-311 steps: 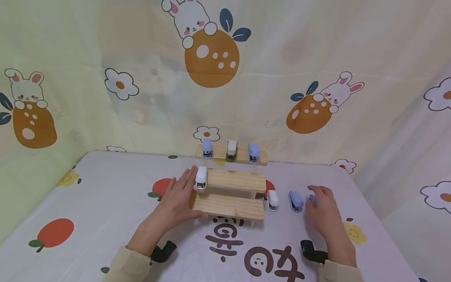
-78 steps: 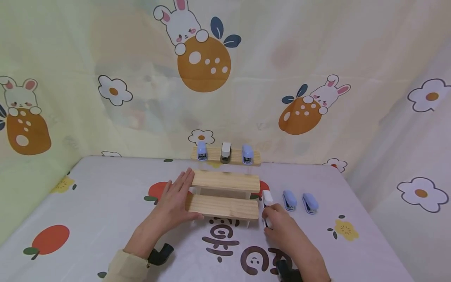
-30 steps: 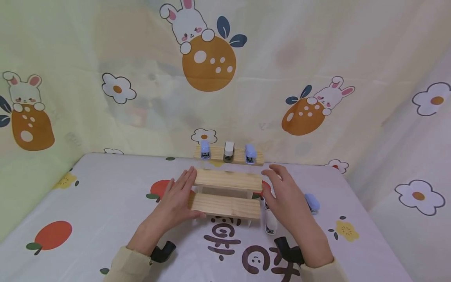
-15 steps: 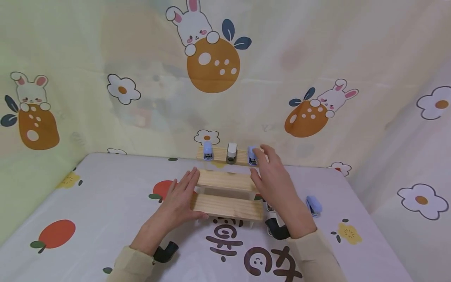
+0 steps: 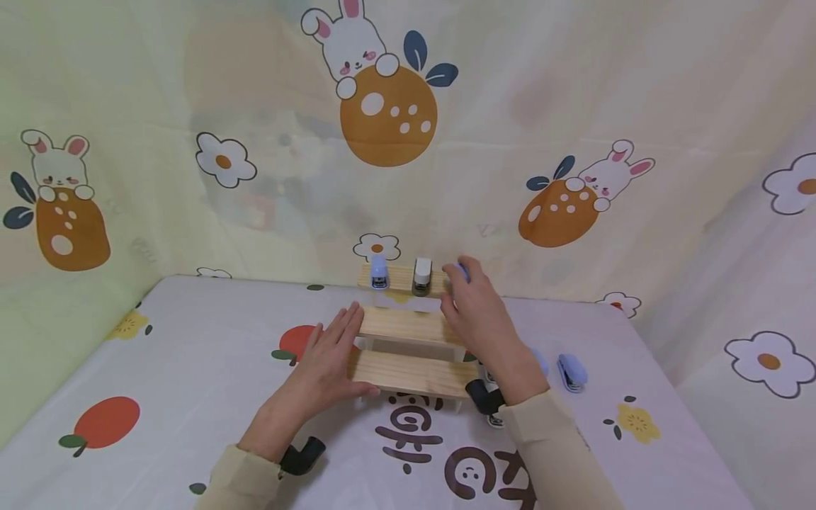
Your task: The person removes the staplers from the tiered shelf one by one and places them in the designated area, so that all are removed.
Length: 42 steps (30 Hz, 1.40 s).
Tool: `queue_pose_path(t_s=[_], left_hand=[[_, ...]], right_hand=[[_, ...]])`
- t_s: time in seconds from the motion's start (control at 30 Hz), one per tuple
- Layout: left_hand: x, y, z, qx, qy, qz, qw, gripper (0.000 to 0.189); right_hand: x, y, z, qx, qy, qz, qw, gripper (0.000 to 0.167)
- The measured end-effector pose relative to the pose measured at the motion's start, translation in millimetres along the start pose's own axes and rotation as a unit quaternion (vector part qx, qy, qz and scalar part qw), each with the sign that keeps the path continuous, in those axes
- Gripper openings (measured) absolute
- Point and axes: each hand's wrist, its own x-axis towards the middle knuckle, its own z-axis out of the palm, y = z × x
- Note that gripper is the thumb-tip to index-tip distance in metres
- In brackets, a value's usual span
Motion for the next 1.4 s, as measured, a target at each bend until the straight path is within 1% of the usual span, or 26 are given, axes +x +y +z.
queue_pose_path(t_s=[0.17,0.57,0.73,0.87,1.0,1.13,1.27,1.4], left_hand=[[0.0,0.4,0.2,-0.003,0.002,0.001,1.0000,0.128],[-0.4,0.9,0.6,0.005,0.005,0.001,1.0000,0.129],[-0.2,0.7,1.0,0.006,0.008,0.002,0.9999,0.129],[-0.3,0.3,1.4,0.005,0.008,0.003,1.0000,0.129],[-0.3,0.6,1.7,0.004,0.008,0.006,0.9999,0.129],[-0.5,1.2,1.6,0.002,0.007,0.005,1.0000,0.129],[-0.8,1.8,1.1,0.000,0.003,0.001,1.0000,0.129],[-1.1,1.6,1.0,-0.002,0.004,0.000,1.0000,0.129]], right_hand=[[-0.7,3.8,3.9,0.009,0.006,0.006,0.9999,0.033],[-0.9,6.6,6.3,0.016,0.032,-0.012,0.9993,0.032],[-1.1,7.9,6.8,0.015,0.035,-0.012,0.9992,0.033],[-3.0,9.1,5.3,0.025,0.041,-0.011,0.9988,0.034],[-7.3,9.5,1.9,0.029,0.057,-0.018,0.9978,0.034],[-13.5,9.2,-2.6,0.025,0.080,-0.037,0.9958,0.033],[-23.3,8.8,-7.0,0.019,0.099,-0.052,0.9936,0.034],[-35.1,8.0,-11.0,0.013,0.107,-0.058,0.9924,0.034]])
